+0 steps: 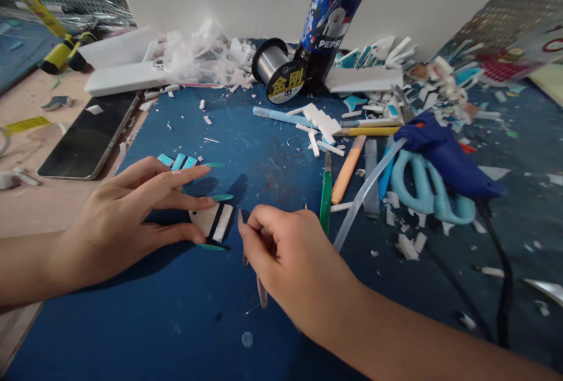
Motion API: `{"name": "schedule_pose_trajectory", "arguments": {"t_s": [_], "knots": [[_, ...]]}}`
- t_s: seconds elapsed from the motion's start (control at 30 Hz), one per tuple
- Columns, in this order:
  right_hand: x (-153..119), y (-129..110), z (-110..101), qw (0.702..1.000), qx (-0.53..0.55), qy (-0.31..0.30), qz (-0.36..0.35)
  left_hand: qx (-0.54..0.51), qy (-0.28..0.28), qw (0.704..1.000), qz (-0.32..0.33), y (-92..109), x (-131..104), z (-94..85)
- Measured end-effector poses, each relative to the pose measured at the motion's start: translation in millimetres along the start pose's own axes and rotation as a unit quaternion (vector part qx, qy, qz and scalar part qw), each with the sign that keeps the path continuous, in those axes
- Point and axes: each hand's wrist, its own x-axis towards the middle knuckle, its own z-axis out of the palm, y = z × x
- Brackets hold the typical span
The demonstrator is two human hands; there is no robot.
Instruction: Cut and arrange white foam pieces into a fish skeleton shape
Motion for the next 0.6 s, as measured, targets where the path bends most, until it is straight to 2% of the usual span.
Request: {"name": "schedule_pose_trajectory", "arguments": {"t_s": [0.23, 0.43, 0.6], "knots": [[1.1, -1.7, 1.6, 1.0, -0.021, 0.008, -0.009, -0.003, -0.001, 1.0, 0.001, 0.3, -1.4, -1.5], [-1.6, -0.5, 5.5, 0.99, -0.117, 0.059, -0.059, -0.004, -0.001, 1.0, 0.007, -0.1, -2.1, -0.5], [-3.2, -3.3, 5.1, 0.98, -0.166, 0.073, -0.076, 0.004, 0.0, 1.0, 0.008, -0.2, -2.0, -1.3]]}}
